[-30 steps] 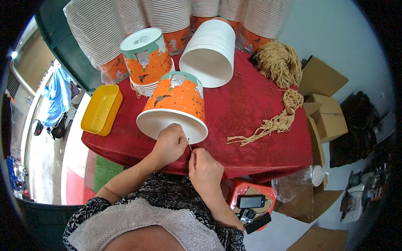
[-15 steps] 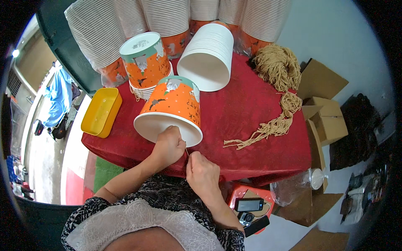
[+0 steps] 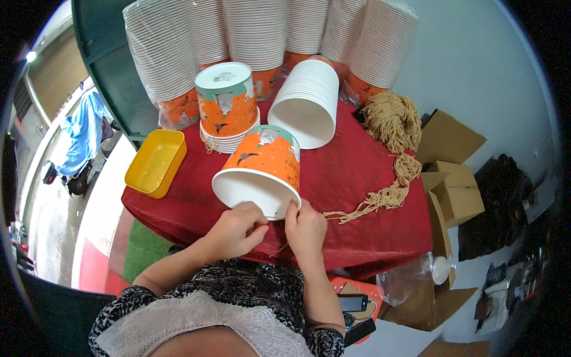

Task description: Thread string through pre-punched holes in decorative paper cups and stack them.

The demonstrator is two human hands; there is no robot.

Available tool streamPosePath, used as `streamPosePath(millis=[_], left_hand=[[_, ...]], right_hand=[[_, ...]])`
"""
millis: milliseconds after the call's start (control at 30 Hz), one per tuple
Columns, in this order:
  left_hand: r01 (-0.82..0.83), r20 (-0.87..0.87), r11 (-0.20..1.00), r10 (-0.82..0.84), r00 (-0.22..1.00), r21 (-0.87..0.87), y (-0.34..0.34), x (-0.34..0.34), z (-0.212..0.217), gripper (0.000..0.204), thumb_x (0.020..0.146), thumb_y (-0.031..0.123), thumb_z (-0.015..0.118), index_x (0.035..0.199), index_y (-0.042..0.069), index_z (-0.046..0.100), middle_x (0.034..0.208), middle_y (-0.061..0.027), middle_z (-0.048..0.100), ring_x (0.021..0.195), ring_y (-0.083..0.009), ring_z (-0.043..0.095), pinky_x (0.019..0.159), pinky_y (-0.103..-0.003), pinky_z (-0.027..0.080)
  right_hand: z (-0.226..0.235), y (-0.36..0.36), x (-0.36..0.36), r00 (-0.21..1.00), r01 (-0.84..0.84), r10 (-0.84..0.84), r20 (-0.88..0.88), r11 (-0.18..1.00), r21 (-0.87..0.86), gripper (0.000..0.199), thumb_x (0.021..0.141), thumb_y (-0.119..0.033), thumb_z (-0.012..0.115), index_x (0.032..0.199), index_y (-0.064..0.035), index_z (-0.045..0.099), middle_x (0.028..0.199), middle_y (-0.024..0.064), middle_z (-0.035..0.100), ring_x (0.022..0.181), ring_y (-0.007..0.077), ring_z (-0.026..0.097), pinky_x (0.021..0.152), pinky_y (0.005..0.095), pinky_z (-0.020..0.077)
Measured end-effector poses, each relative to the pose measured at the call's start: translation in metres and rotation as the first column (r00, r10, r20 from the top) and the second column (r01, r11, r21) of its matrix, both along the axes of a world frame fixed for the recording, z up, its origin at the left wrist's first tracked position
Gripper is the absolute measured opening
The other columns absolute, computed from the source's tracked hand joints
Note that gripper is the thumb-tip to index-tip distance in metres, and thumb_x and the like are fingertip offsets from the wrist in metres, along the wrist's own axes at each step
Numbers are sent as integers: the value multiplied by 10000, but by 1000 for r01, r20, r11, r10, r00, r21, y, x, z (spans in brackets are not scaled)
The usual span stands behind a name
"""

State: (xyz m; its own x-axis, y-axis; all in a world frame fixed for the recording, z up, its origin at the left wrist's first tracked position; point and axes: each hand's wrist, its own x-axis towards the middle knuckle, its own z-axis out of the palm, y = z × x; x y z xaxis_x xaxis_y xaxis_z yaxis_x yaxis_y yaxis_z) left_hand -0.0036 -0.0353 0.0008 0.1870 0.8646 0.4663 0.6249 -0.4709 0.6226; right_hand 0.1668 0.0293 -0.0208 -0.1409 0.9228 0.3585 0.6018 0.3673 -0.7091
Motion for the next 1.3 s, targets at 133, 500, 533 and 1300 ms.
streamPosePath(millis=[133, 500, 533, 1300], left_hand=[[50, 142, 981, -77, 987, 188, -43, -21, 48, 59, 801, 21, 679, 834, 16, 631, 807, -119, 625, 645, -279, 612, 579, -349, 514], [-153, -318, 952, 237, 918, 267, -54, -51, 119, 1032, 577, 358, 876, 1409, 12, 374, 1478, -323, 248, 1394, -552, 204, 1105, -651, 221], [-203, -378, 940, 299, 876, 275, -49, -53, 121, 1130, 542, 426, 882, 1436, -4, 341, 1502, -350, 208, 1402, -572, 179, 1093, -687, 199], [-115, 696, 974, 219, 683, -195, 23, -71, 22, 1009, 792, 292, 710, 1529, -51, 112, 1459, -221, 330, 1375, -308, 331, 1158, -411, 263]], right_hand=[[29, -5, -6, 991, 57, -96, 90, 928, 369, 213, 862, -95, 628, 1049, -10, 682, 746, 189, 672, 647, 339, 671, 558, 419, 522], [88, -12, -31, 878, -176, -239, 414, 643, 746, 427, 733, -83, 685, 1156, -37, 660, 679, 44, 471, 559, 196, 551, 459, 318, 455], [90, -13, -33, 876, -214, -223, 427, 614, 759, 410, 742, -95, 674, 1148, -33, 664, 680, 39, 467, 558, 187, 539, 451, 311, 444], [38, -48, 49, 965, -235, 225, -135, 970, -60, 123, 918, -39, 600, 932, 41, 692, 627, 60, 618, 572, 99, 582, 534, 266, 451]])
